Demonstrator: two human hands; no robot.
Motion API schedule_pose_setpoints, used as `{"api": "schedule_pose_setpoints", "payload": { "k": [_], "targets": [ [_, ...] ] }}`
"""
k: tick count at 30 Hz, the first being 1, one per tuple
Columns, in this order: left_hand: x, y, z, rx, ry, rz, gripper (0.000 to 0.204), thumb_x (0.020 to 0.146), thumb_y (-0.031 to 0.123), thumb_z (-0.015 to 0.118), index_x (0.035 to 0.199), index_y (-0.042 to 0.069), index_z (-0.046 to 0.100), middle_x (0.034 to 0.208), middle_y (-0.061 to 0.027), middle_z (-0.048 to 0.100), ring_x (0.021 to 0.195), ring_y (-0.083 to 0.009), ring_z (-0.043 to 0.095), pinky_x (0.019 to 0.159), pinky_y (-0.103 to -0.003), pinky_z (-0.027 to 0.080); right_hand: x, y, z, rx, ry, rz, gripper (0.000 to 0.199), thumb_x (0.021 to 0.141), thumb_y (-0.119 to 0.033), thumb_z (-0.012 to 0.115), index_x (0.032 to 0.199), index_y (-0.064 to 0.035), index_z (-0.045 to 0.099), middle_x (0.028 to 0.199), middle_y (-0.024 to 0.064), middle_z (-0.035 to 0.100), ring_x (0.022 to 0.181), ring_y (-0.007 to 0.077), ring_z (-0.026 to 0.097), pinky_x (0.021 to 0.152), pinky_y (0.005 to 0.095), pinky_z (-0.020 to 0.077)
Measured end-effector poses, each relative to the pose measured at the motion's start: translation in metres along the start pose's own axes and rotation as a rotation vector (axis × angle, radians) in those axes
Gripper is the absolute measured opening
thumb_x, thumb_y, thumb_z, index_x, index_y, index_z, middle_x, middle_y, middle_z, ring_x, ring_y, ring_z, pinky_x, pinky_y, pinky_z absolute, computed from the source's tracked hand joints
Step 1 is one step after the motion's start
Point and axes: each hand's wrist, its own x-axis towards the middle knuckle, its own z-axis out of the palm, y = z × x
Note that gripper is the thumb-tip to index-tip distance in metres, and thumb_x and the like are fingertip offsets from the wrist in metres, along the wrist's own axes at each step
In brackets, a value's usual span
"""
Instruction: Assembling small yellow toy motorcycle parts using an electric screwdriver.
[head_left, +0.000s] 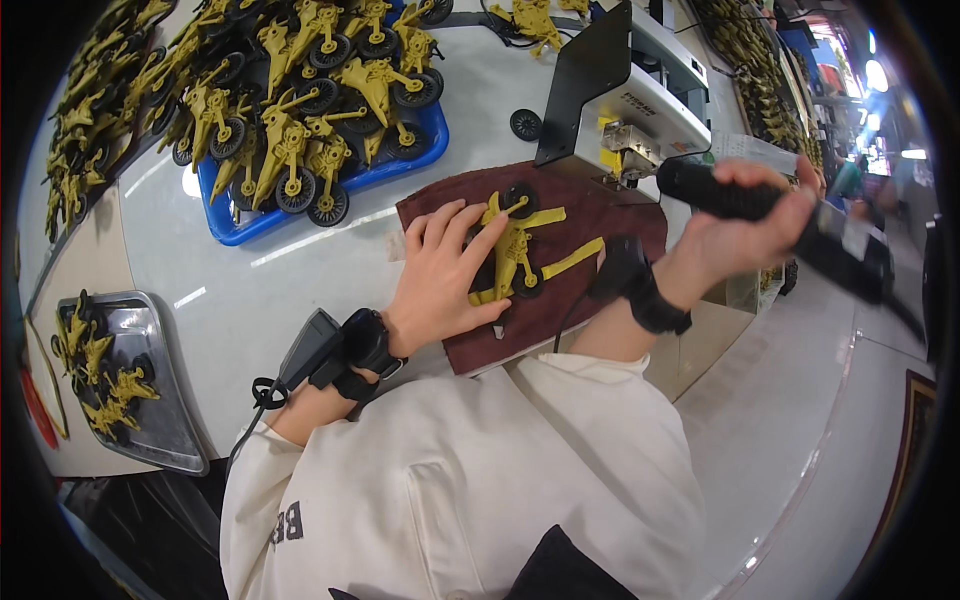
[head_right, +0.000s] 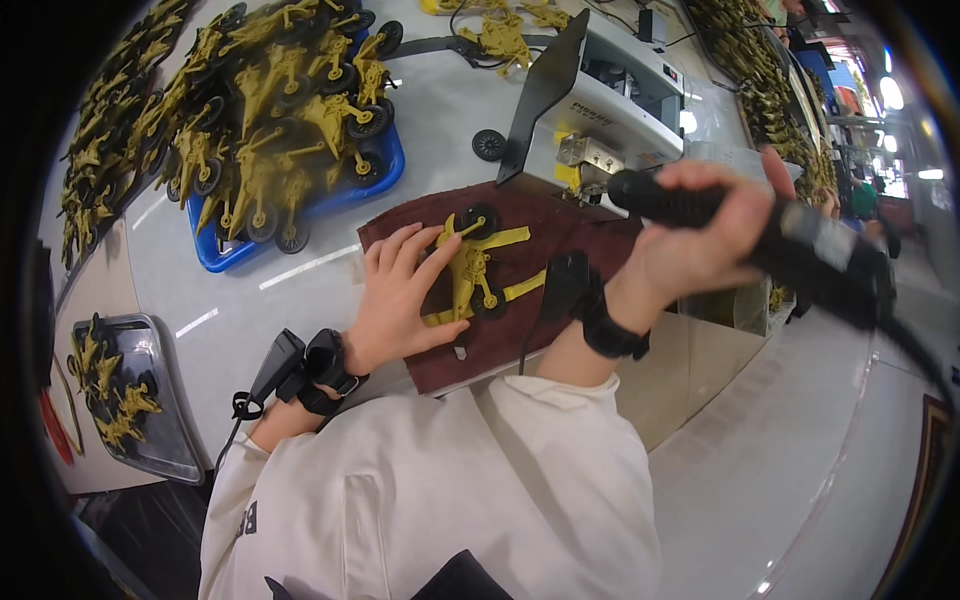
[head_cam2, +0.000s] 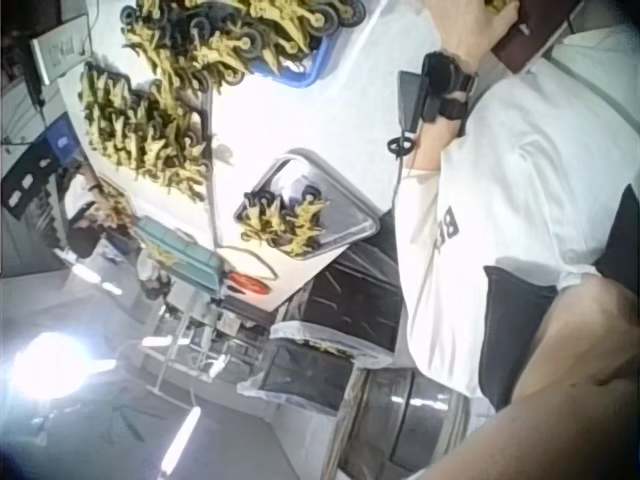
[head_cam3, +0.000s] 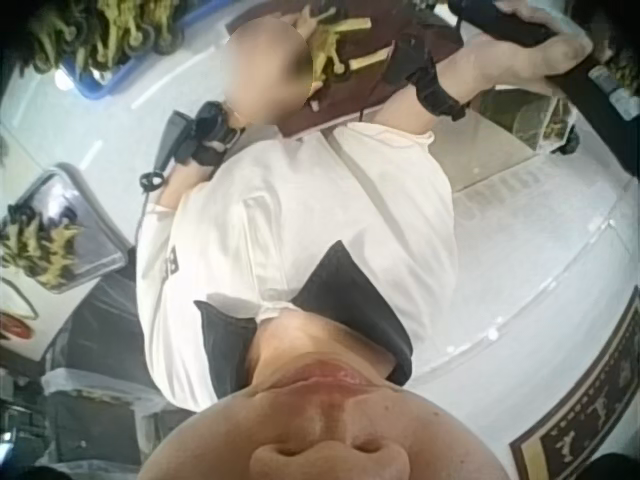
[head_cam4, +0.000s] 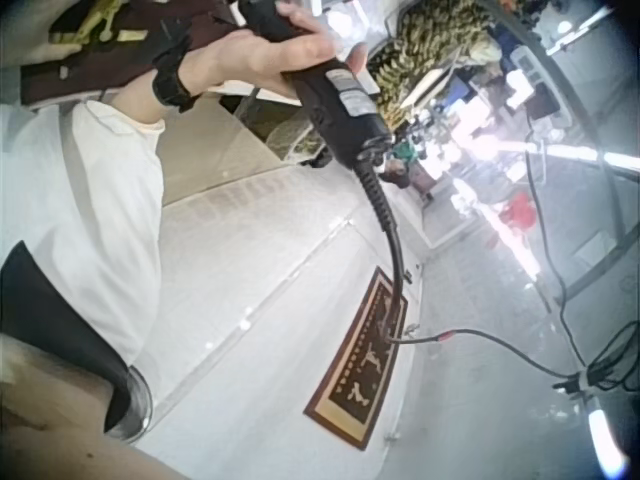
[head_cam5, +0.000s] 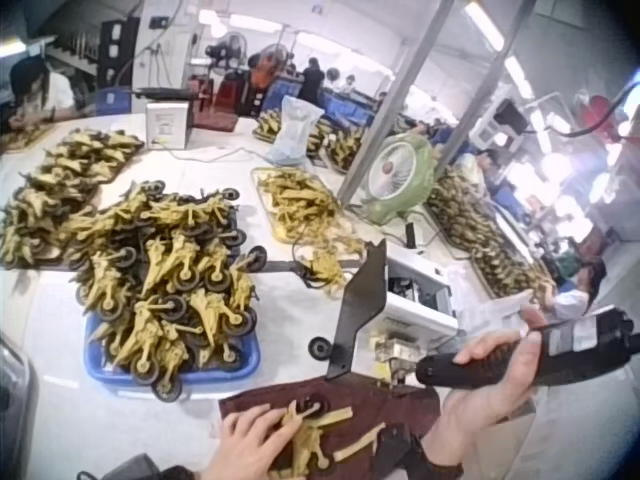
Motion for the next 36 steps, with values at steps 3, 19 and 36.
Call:
{"api": "schedule_pose_setpoints", "payload": {
  "k": [3,19,36],
  "targets": [
    [0.000,0.000,0.000,-0.006,-0.001,-0.001,0.090,0.057,0.034,0.081,0.135,0.010,0.042,0.129,-0.0141,0.043,0.123,-0.0336,0.036,0.098,-0.047,0.027,0.001,0.014,0.010,-0.040,-0.014,0.173,0.046,0.082,-0.024,0.065,0.111,0.0078,0.049,0.056,0.0075,0.052,0.045,0.0152,0.050,0.046,0.0270,0.0452],
    [-0.004,-0.002,0.001,-0.037,0.036,-0.006,0.092,0.055,0.033,0.081,0.135,0.010,0.043,0.130,-0.0136,0.043,0.123,-0.0334,0.036,0.100,-0.045,0.026,-0.110,-0.058,-0.013,0.416,-0.443,0.486,0.070,0.080,-0.045,0.071,0.117,0.0035,0.036,0.071,0.0097,0.057,0.059,0.0195,0.056,0.060,0.0329,0.0469],
    [-0.005,-0.002,-0.006,-0.049,0.143,0.054,0.088,0.050,0.029,0.080,0.128,0.007,0.046,0.120,-0.0161,0.046,0.115,-0.0363,0.042,0.095,-0.048,0.030,-0.133,-0.052,-0.008,0.345,-0.534,0.536,0.051,0.079,-0.031,0.074,0.106,-0.0043,0.041,0.078,0.0097,0.057,0.069,0.0172,0.056,0.066,0.0294,0.0470]
  ]
}}
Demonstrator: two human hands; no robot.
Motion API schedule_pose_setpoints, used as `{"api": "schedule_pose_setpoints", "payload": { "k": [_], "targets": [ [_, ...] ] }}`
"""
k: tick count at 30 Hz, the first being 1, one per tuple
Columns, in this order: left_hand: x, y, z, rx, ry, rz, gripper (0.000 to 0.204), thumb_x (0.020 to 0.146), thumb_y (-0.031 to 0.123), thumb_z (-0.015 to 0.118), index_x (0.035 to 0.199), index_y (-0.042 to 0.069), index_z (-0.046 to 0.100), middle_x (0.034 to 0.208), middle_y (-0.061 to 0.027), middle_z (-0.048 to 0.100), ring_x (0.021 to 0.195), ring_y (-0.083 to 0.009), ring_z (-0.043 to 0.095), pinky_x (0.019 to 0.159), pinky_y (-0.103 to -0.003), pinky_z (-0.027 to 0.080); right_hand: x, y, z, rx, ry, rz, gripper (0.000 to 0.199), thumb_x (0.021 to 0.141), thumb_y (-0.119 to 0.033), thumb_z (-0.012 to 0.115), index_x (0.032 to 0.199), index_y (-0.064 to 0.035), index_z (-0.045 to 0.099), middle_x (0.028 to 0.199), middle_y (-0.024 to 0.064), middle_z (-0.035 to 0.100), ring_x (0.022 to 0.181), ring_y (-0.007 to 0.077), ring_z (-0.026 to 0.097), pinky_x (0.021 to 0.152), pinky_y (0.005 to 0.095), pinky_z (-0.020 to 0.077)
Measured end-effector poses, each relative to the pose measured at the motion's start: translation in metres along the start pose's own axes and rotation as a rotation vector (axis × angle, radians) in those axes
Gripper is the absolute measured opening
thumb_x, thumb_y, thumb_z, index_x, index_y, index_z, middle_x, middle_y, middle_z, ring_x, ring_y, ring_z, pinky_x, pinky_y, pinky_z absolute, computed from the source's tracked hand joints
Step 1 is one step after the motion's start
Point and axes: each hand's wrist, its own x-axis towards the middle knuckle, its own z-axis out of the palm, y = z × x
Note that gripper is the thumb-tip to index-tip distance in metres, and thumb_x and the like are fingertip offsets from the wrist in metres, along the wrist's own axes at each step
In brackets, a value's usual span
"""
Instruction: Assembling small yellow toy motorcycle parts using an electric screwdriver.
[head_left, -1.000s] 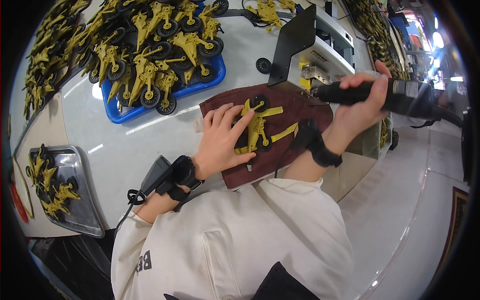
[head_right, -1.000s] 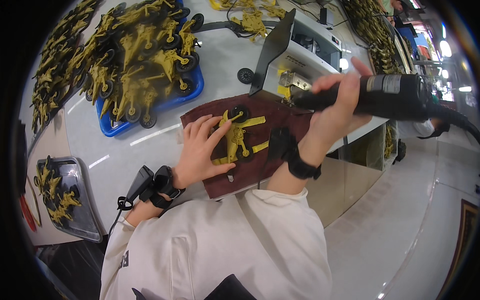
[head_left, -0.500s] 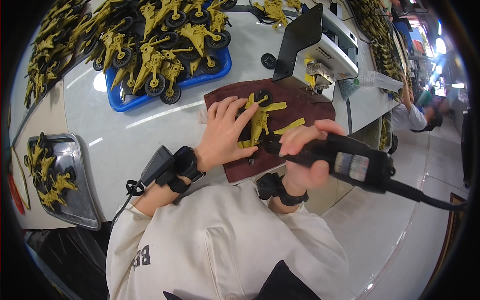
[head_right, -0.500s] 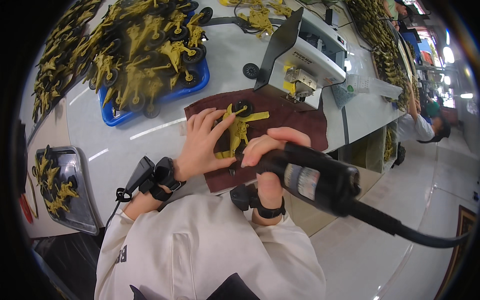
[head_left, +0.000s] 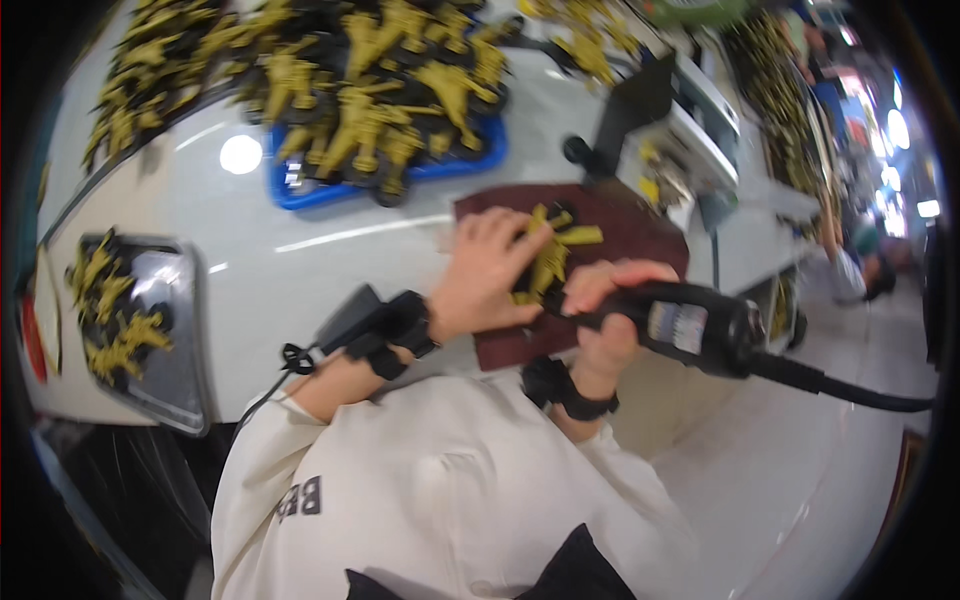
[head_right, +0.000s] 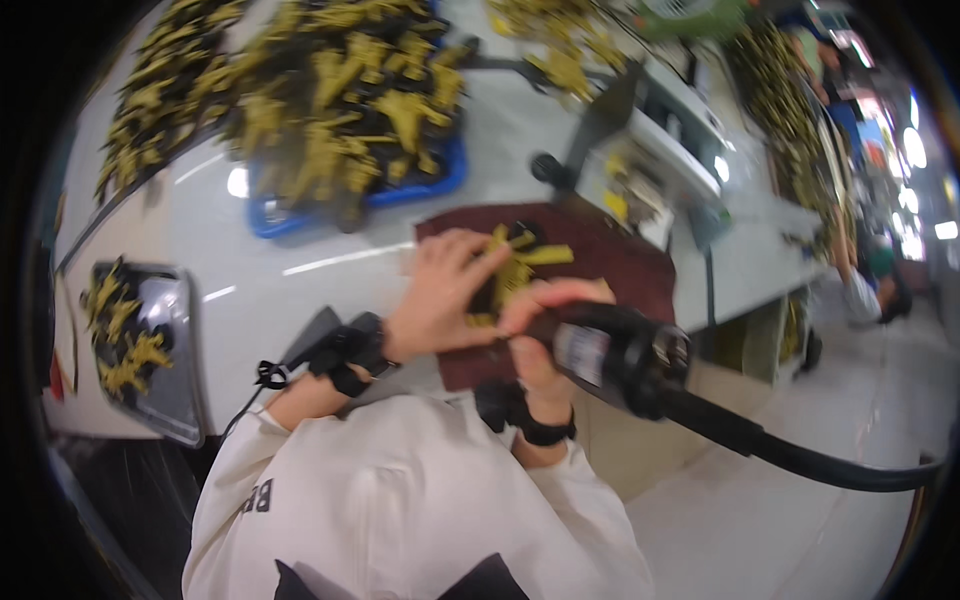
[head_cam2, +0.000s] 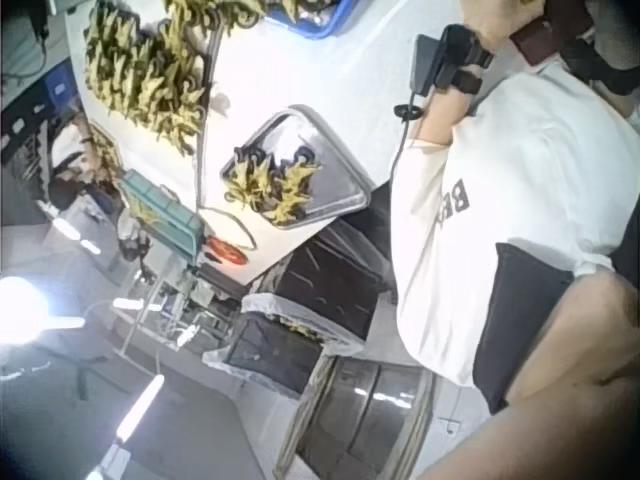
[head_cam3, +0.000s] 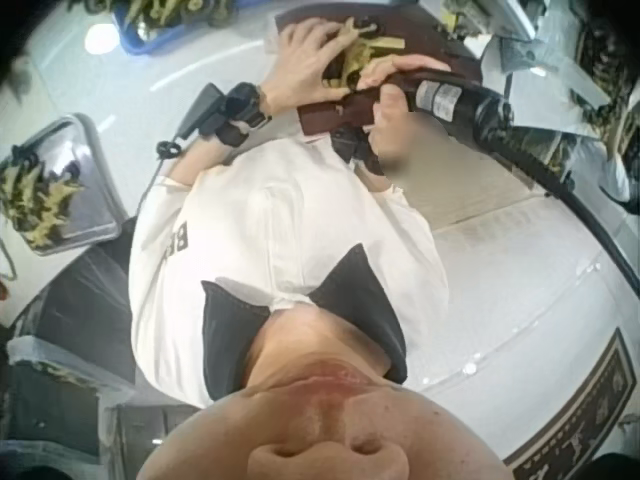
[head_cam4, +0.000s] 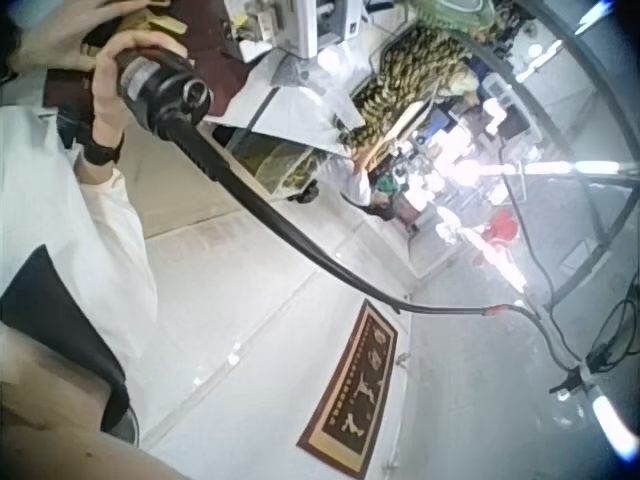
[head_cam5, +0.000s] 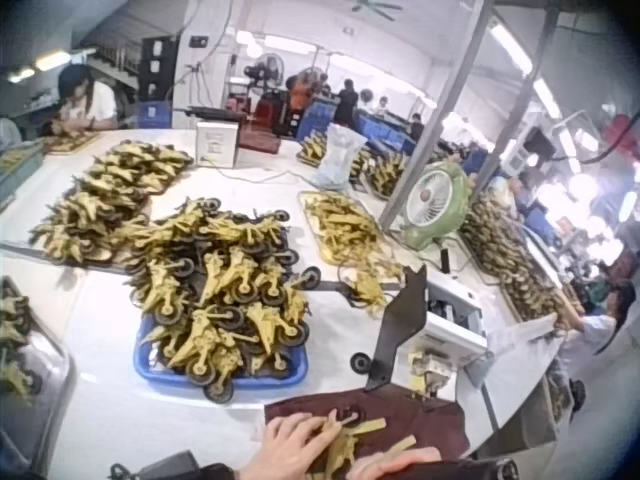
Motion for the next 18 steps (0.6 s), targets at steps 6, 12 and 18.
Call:
{"api": "schedule_pose_setpoints", "payload": {
  "k": [6,12,18],
  "targets": [
    [-0.010,-0.005,0.007,-0.077,0.007,0.003,0.087,0.054,0.033,0.078,0.129,0.005,0.043,0.122,-0.0180,0.043,0.118,-0.0370,0.039,0.094,-0.048,0.032,-0.005,-0.003,-0.028,0.062,0.236,-0.074,0.048,0.090,-0.043,0.046,0.121,-0.0072,0.044,0.063,0.0022,0.046,0.055,0.0132,0.041,0.056,0.0298,0.0367],
    [-0.069,-0.006,-0.160,-0.249,0.552,-0.148,0.072,0.064,0.028,0.081,0.124,0.008,0.047,0.123,-0.0134,0.049,0.118,-0.0306,0.044,0.098,-0.041,0.036,0.030,-0.049,-0.035,-0.041,0.541,-0.288,0.054,0.095,-0.042,0.041,0.130,-0.0020,0.039,0.065,0.0023,0.046,0.059,0.0126,0.043,0.060,0.0287,0.0375],
    [-0.238,-0.094,-0.277,1.189,0.506,-1.320,0.084,0.074,0.042,0.070,0.145,0.020,0.031,0.144,-0.0220,0.033,0.136,-0.0439,0.020,0.100,-0.069,0.017,0.025,-0.007,-0.044,-0.149,0.787,-0.034,0.045,0.092,-0.017,0.051,0.130,0.0044,0.038,0.070,0.0049,0.050,0.061,0.0144,0.049,0.063,0.0278,0.0436]
  ]
}}
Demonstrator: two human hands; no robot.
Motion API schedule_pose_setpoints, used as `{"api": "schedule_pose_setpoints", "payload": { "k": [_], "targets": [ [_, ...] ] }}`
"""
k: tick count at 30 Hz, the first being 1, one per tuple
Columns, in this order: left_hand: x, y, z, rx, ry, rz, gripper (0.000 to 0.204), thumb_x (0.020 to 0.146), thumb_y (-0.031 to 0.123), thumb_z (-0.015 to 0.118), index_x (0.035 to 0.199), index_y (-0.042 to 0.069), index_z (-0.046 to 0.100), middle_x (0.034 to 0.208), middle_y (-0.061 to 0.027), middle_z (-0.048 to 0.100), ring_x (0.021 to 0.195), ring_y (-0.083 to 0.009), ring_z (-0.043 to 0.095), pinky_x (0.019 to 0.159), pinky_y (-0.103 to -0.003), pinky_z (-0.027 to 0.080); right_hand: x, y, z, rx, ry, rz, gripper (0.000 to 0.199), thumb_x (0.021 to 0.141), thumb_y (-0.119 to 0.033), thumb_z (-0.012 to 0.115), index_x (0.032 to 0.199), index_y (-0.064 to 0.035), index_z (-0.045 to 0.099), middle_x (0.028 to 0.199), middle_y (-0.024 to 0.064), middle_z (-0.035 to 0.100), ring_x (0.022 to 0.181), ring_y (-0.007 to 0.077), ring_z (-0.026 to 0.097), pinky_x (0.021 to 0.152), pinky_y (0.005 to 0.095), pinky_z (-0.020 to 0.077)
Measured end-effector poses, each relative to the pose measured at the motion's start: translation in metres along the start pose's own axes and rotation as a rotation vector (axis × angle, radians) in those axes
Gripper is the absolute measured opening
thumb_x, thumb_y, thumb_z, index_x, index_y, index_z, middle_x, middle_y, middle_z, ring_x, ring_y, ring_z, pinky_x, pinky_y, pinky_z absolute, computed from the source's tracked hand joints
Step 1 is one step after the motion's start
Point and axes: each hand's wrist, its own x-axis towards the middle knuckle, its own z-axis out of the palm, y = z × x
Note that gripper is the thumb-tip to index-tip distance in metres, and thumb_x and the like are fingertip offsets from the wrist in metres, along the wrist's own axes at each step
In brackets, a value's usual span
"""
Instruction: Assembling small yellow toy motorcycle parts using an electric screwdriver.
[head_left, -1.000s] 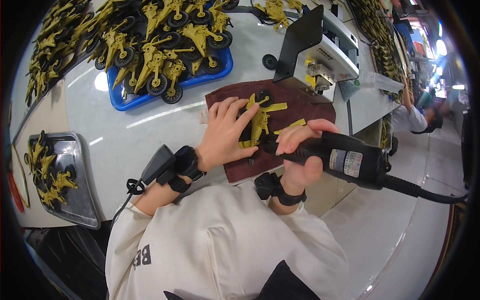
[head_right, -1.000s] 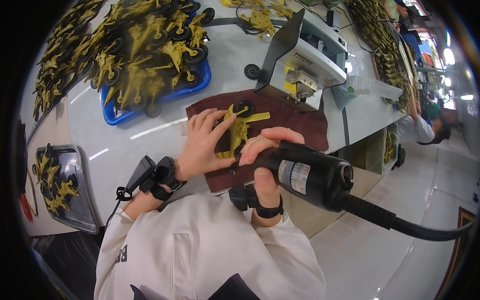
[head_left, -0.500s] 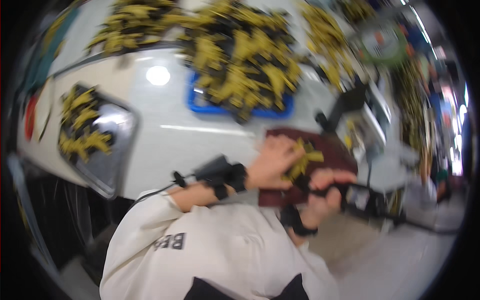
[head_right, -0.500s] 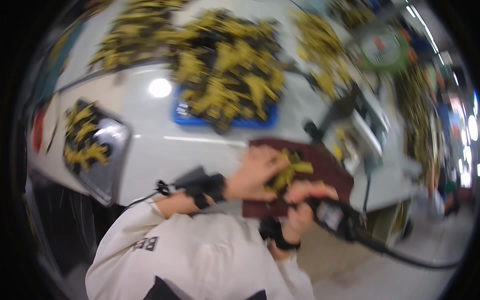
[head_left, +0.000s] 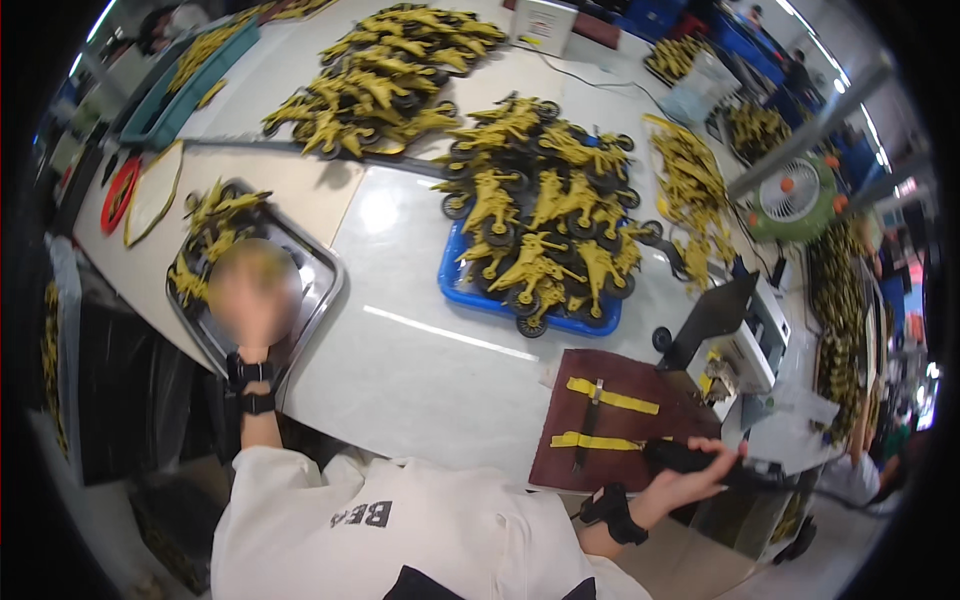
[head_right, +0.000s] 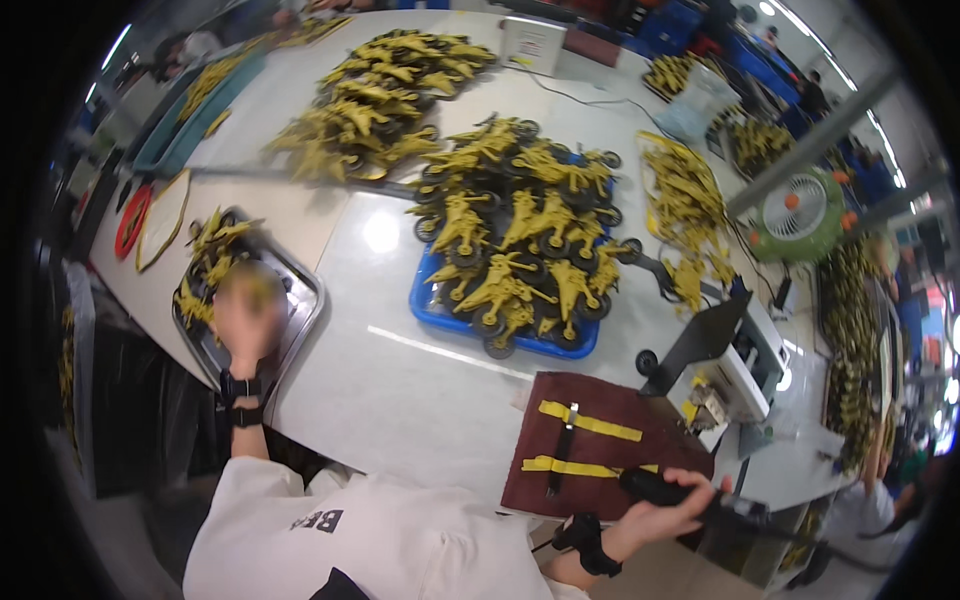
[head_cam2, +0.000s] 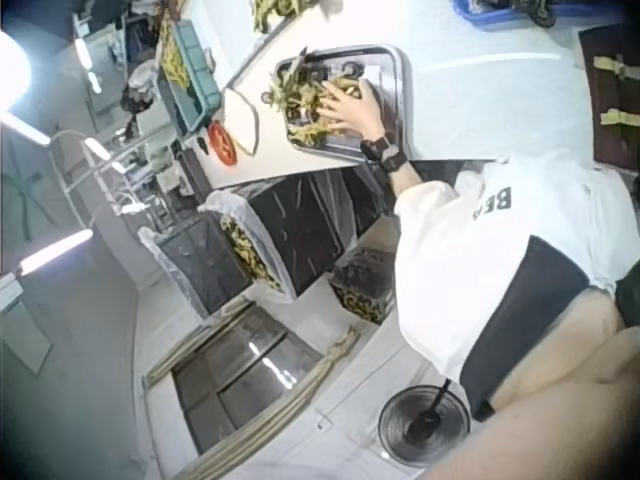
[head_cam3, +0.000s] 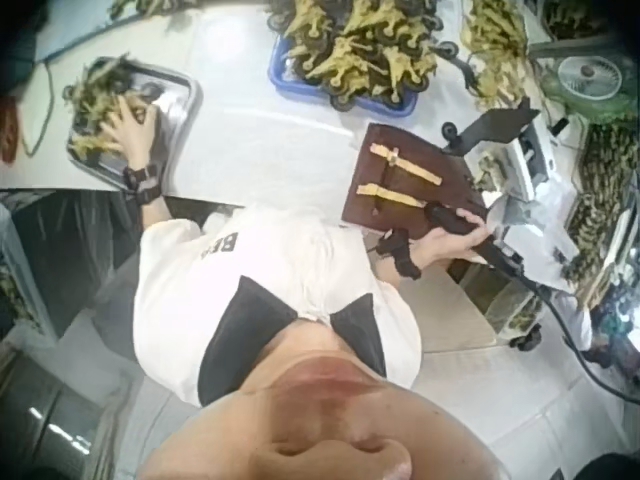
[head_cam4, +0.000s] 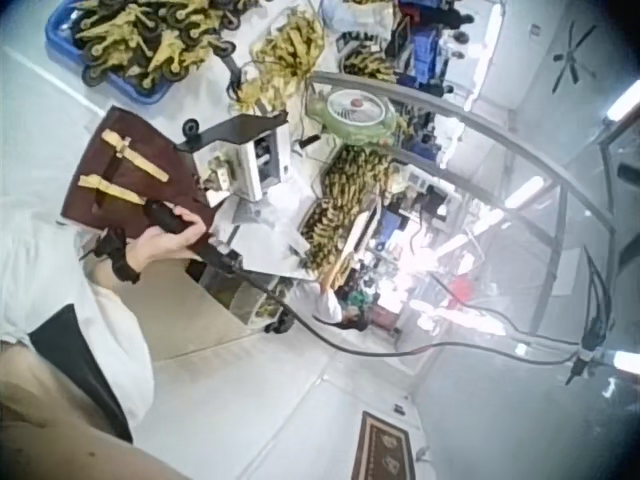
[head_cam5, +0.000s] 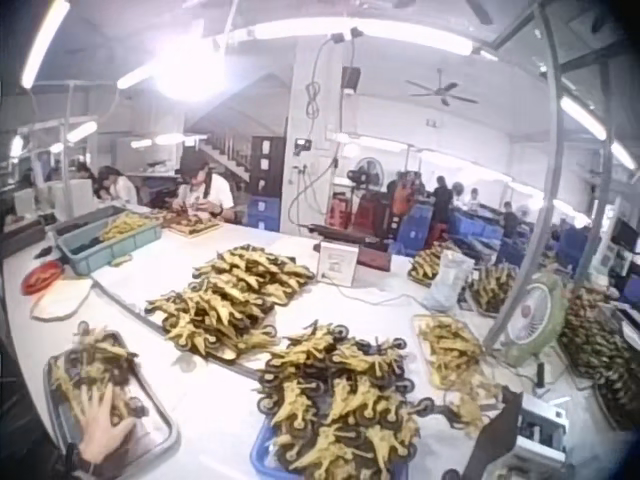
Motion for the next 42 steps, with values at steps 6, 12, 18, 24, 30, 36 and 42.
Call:
{"api": "schedule_pose_setpoints", "payload": {
  "k": [6,12,18,24,30,36,42],
  "targets": [
    [0.004,0.095,-0.045,-0.596,0.335,0.300,0.081,0.075,0.030,0.069,0.145,0.019,0.031,0.150,-0.0208,0.021,0.137,-0.0433,0.019,0.107,-0.061,0.017,-0.017,0.014,0.008,-0.248,-0.153,-0.116,0.061,0.088,-0.005,0.059,0.140,0.0029,0.028,0.086,0.0043,0.054,0.073,0.0131,0.055,0.083,0.0297,0.0443],
    [0.018,0.269,-0.061,-0.256,-0.300,1.163,0.083,0.065,0.008,0.062,0.143,0.019,0.034,0.150,-0.0181,0.023,0.136,-0.0432,0.022,0.109,-0.061,0.014,-0.007,0.030,0.001,-0.093,-0.174,-0.125,0.060,0.088,-0.005,0.054,0.142,-0.0027,0.028,0.075,0.0058,0.051,0.058,0.0136,0.053,0.059,0.0273,0.0471],
    [0.031,0.267,-0.046,-0.481,-0.251,1.215,0.061,0.071,-0.002,0.056,0.129,0.015,0.052,0.142,-0.0146,0.039,0.132,-0.0371,0.034,0.107,-0.051,0.028,-0.004,0.035,-0.009,0.002,-0.039,-0.160,0.059,0.086,-0.003,0.052,0.141,-0.0038,0.031,0.067,0.0033,0.047,0.052,0.0118,0.050,0.052,0.0260,0.0451],
    [-0.022,0.265,-0.107,-1.228,0.001,0.975,0.048,0.072,-0.016,0.045,0.116,-0.002,0.058,0.126,-0.0182,0.057,0.121,-0.0317,0.052,0.101,-0.037,0.040,0.015,0.026,-0.003,0.011,-0.149,-0.281,0.067,0.086,-0.003,0.056,0.143,-0.0015,0.022,0.071,0.0044,0.051,0.053,0.0140,0.052,0.055,0.0290,0.0470],
    [-0.176,0.267,-0.121,-1.279,-0.184,1.469,0.046,0.071,-0.007,0.058,0.116,-0.001,0.058,0.123,-0.0218,0.056,0.116,-0.0357,0.054,0.096,-0.043,0.044,0.083,-0.017,0.049,0.098,-0.053,-0.557,0.065,0.085,-0.004,0.058,0.138,0.0022,0.022,0.070,0.0067,0.055,0.053,0.0142,0.055,0.057,0.0292,0.0484],
    [-0.244,0.288,-0.080,-0.856,-0.349,1.591,0.064,0.068,0.004,0.061,0.130,0.000,0.046,0.140,-0.0226,0.038,0.124,-0.0357,0.042,0.099,-0.047,0.034,0.095,0.006,0.042,0.024,-0.164,-0.492,0.048,0.084,-0.001,0.061,0.124,0.0044,0.034,0.074,0.0086,0.055,0.053,0.0140,0.055,0.050,0.0273,0.0488],
    [-0.227,0.301,-0.080,-0.871,-0.512,1.472,0.088,0.065,0.041,0.072,0.140,0.009,0.037,0.146,-0.0212,0.028,0.134,-0.0370,0.027,0.106,-0.058,0.014,0.045,0.003,0.025,0.070,-0.318,-0.279,0.056,0.085,0.000,0.058,0.133,0.0069,0.031,0.071,0.0067,0.055,0.052,0.0150,0.055,0.051,0.0280,0.0479]
  ]
}}
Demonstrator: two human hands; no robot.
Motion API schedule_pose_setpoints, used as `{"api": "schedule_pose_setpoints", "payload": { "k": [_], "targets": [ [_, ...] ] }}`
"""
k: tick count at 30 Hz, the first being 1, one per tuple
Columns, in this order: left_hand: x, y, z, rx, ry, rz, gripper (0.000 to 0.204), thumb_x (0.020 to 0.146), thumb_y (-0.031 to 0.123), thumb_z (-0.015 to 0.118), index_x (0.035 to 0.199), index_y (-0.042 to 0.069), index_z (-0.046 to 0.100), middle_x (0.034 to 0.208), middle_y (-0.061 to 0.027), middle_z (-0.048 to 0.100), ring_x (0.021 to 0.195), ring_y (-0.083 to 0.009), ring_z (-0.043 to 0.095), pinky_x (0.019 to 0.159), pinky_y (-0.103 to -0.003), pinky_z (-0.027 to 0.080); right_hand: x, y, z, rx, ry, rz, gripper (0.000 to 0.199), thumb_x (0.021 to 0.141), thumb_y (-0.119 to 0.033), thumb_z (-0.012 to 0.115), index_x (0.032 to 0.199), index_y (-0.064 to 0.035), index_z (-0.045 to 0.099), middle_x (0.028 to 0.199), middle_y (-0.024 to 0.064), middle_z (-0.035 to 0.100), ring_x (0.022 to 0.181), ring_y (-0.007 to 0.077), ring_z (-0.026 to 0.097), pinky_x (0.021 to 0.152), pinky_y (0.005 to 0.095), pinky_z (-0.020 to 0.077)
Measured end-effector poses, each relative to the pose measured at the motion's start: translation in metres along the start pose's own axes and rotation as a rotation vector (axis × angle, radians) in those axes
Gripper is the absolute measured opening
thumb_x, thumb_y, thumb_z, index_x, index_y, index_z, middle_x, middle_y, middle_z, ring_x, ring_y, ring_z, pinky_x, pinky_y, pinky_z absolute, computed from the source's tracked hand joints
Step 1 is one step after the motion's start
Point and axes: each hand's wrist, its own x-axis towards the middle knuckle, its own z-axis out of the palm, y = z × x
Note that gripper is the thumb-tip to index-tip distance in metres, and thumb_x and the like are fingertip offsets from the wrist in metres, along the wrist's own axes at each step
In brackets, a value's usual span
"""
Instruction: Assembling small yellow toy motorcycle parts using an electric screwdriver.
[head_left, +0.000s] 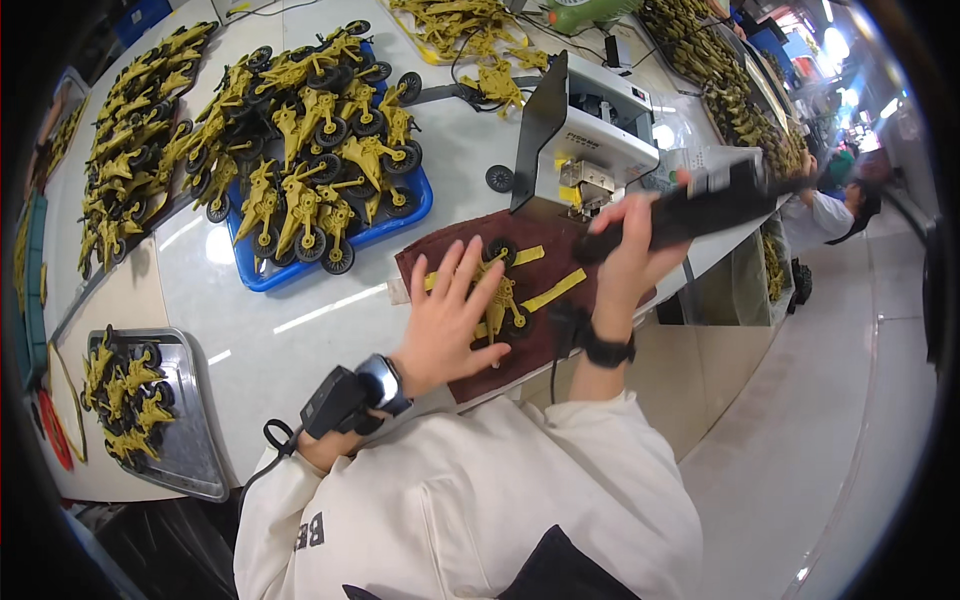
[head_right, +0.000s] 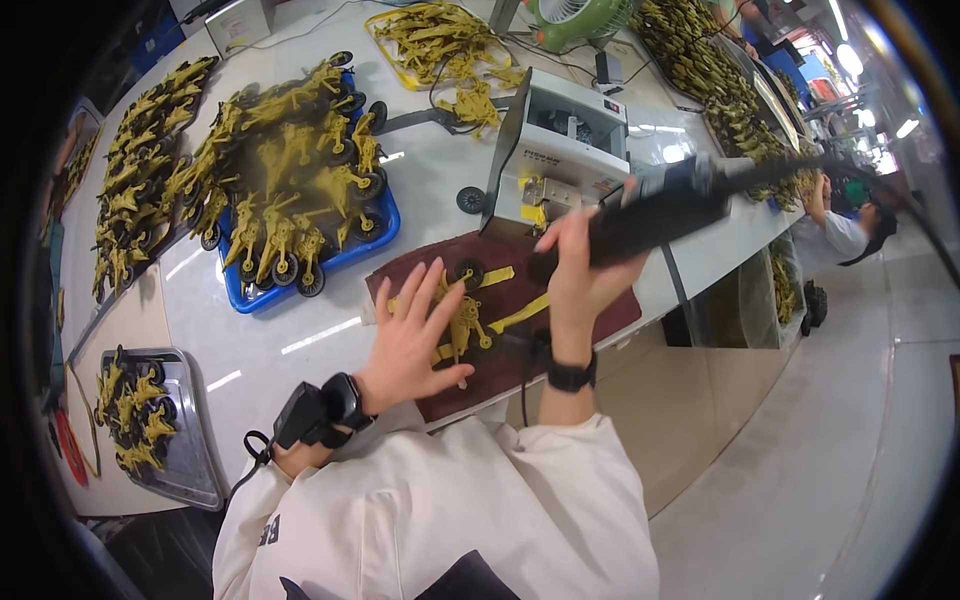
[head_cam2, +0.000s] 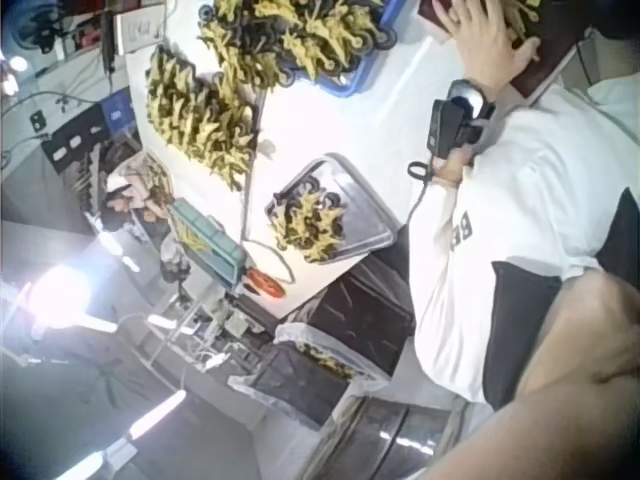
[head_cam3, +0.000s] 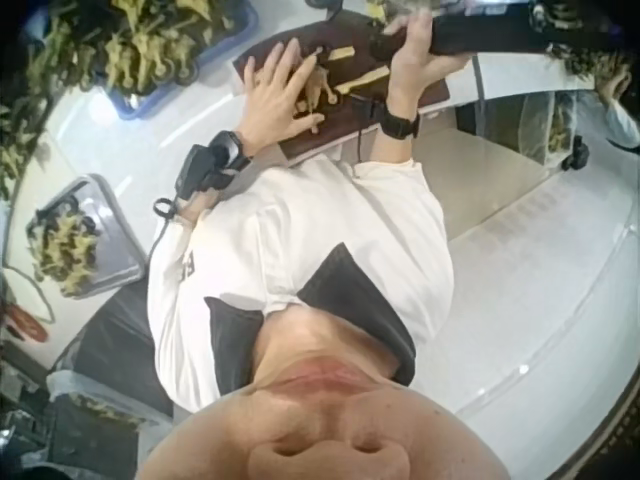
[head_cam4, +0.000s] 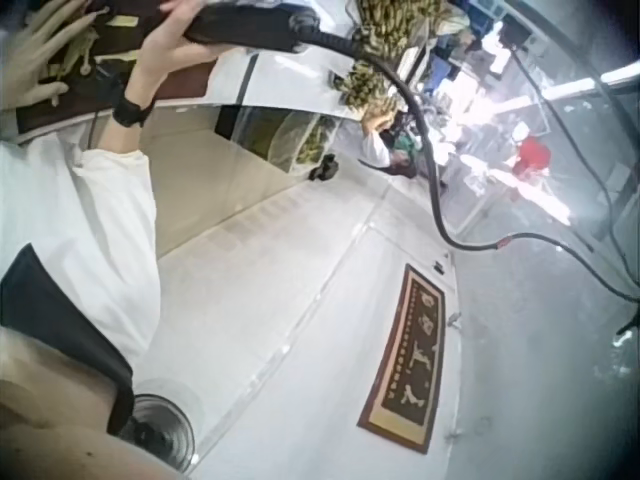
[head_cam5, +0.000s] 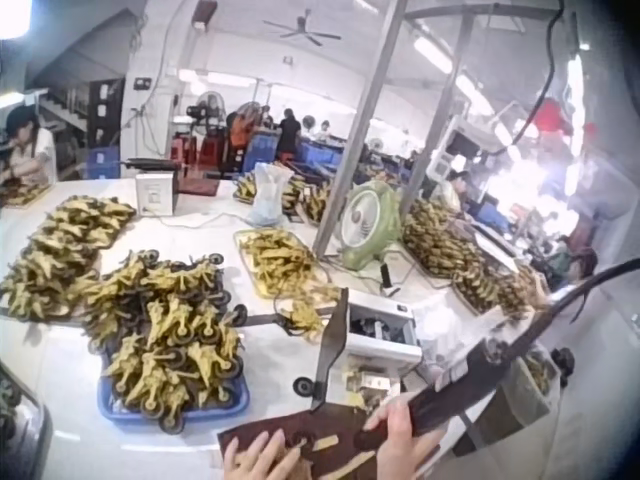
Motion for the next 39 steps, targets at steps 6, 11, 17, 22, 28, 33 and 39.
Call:
{"api": "schedule_pose_setpoints", "payload": {
  "k": [6,11,17,22,28,33,39],
  "targets": [
    [0.002,-0.011,0.012,-0.003,-0.025,-0.017,0.090,0.063,0.043,0.075,0.139,0.010,0.039,0.141,-0.0190,0.035,0.133,-0.0370,0.028,0.107,-0.059,0.014,0.008,-0.016,0.004,-0.046,0.101,-0.164,0.069,0.084,-0.011,0.062,0.137,0.0054,0.021,0.071,0.0067,0.055,0.053,0.0154,0.054,0.056,0.0295,0.0479],
    [0.005,-0.011,0.013,-0.028,0.036,-0.025,0.092,0.062,0.043,0.076,0.140,0.010,0.039,0.142,-0.0196,0.035,0.132,-0.0375,0.030,0.107,-0.057,0.015,0.054,0.013,0.005,-0.095,0.134,-0.255,0.058,0.083,0.001,0.063,0.130,0.0039,0.029,0.074,0.0091,0.057,0.052,0.0138,0.055,0.052,0.0251,0.0481],
    [-0.001,-0.013,0.011,-0.021,0.013,-0.033,0.093,0.065,0.046,0.075,0.142,0.010,0.036,0.144,-0.0189,0.032,0.133,-0.0375,0.029,0.107,-0.056,0.015,0.045,0.009,0.018,-0.171,0.002,-0.114,0.041,0.084,-0.006,0.064,0.116,0.0014,0.039,0.072,0.0078,0.055,0.049,0.0150,0.055,0.047,0.0260,0.0445],
    [0.001,-0.019,0.011,-0.036,0.014,-0.021,0.093,0.065,0.048,0.074,0.142,0.011,0.036,0.145,-0.0181,0.032,0.133,-0.0366,0.029,0.108,-0.056,0.015,-0.029,-0.002,0.009,-0.077,-0.031,0.090,0.057,0.086,-0.008,0.056,0.135,0.0033,0.028,0.069,0.0076,0.051,0.048,0.0154,0.052,0.048,0.0291,0.0472],
    [0.003,-0.020,0.012,-0.038,0.025,-0.038,0.103,0.062,0.048,0.076,0.144,0.005,0.029,0.144,-0.0175,0.034,0.133,-0.0355,0.030,0.109,-0.054,0.015,-0.053,-0.016,0.014,0.081,-0.123,0.031,0.068,0.082,-0.007,0.059,0.135,0.0057,0.018,0.072,0.0110,0.058,0.053,0.0155,0.055,0.056,0.0283,0.0498],
    [0.003,-0.020,0.011,-0.049,0.032,-0.035,0.100,0.063,0.047,0.076,0.143,0.006,0.031,0.144,-0.0170,0.034,0.133,-0.0347,0.030,0.108,-0.054,0.015,-0.048,-0.009,0.017,0.029,-0.118,0.000,0.064,0.086,-0.015,0.057,0.136,0.0018,0.020,0.070,0.0119,0.052,0.050,0.0194,0.052,0.050,0.0325,0.0497],
    [0.001,-0.020,0.012,-0.050,0.034,-0.035,0.099,0.062,0.044,0.076,0.142,0.007,0.032,0.142,-0.0157,0.035,0.132,-0.0337,0.030,0.108,-0.056,0.016,-0.047,0.005,0.026,-0.016,-0.130,0.044,0.061,0.086,-0.010,0.056,0.135,0.0034,0.022,0.068,0.0107,0.054,0.053,0.0189,0.055,0.052,0.0321,0.0499]
  ]
}}
